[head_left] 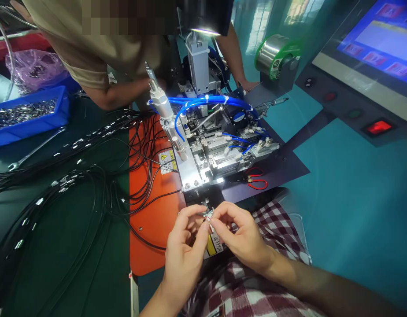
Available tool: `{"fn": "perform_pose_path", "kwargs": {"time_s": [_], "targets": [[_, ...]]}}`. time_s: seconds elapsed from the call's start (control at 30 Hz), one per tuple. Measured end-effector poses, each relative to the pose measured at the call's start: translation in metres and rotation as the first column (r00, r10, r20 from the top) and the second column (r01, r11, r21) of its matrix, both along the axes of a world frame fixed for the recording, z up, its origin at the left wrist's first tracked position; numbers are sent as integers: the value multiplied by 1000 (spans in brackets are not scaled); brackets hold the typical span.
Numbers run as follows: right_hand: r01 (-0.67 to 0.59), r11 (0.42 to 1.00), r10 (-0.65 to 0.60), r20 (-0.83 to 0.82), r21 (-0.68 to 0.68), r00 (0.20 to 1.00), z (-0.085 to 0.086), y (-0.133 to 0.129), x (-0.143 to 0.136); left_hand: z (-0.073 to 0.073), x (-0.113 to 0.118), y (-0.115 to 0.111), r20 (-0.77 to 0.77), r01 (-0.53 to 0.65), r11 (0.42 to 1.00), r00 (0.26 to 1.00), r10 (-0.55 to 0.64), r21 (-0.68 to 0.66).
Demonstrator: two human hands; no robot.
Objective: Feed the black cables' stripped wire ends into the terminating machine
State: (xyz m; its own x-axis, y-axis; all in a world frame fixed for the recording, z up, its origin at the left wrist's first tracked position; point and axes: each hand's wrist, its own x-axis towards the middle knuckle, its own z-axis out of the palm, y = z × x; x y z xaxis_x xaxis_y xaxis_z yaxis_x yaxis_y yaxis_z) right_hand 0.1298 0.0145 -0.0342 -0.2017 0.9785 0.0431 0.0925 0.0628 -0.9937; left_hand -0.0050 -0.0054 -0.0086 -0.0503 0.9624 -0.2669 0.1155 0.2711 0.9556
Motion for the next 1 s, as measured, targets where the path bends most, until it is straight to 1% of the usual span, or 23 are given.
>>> {"fn": "perform_pose_path", "kwargs": {"time_s": [0.1, 0.2, 0.37, 0.47, 0.6, 0.73, 0.8, 0.87, 0.93, 1.0], "targets": [[5, 999, -6, 24, 48, 1000, 0, 2, 3, 5, 1, 6, 71, -18, 997, 997, 24, -78], [-6, 997, 3, 43, 79, 999, 2, 2, 4, 6, 2, 8, 147, -77, 985, 984, 99, -152], [-4, 999, 0, 93, 48, 996, 1, -2, -5, 0, 6, 8, 344, -157, 960, 910, 232, -234], [-1, 1000, -2, 119, 23, 993, -1, -4, -8, -1, 6, 9, 378, -174, 951, 888, 264, -256], [-85, 995, 91, 105, -56, 990, -1, 1, 1, 0, 3, 10, 375, -127, 950, 897, 233, -286], [-78, 980, 85, 30, -182, 996, 1, 13, 14, 0, 0, 9, 392, -63, 943, 899, 197, -327], [-106, 957, 96, -50, -270, 994, 3, 20, 16, -1, -1, 8, 384, -52, 945, 905, 182, -324], [-173, 922, 128, -148, -348, 981, 5, 25, 17, -2, -2, 7, 375, -33, 949, 914, 155, -313], [-234, 893, 159, -216, -384, 963, 5, 28, 17, -2, -2, 7, 377, -9, 951, 917, 131, -309], [-270, 879, 182, -249, -392, 951, 5, 29, 17, -2, -2, 7, 395, 4, 952, 911, 123, -305]]}}
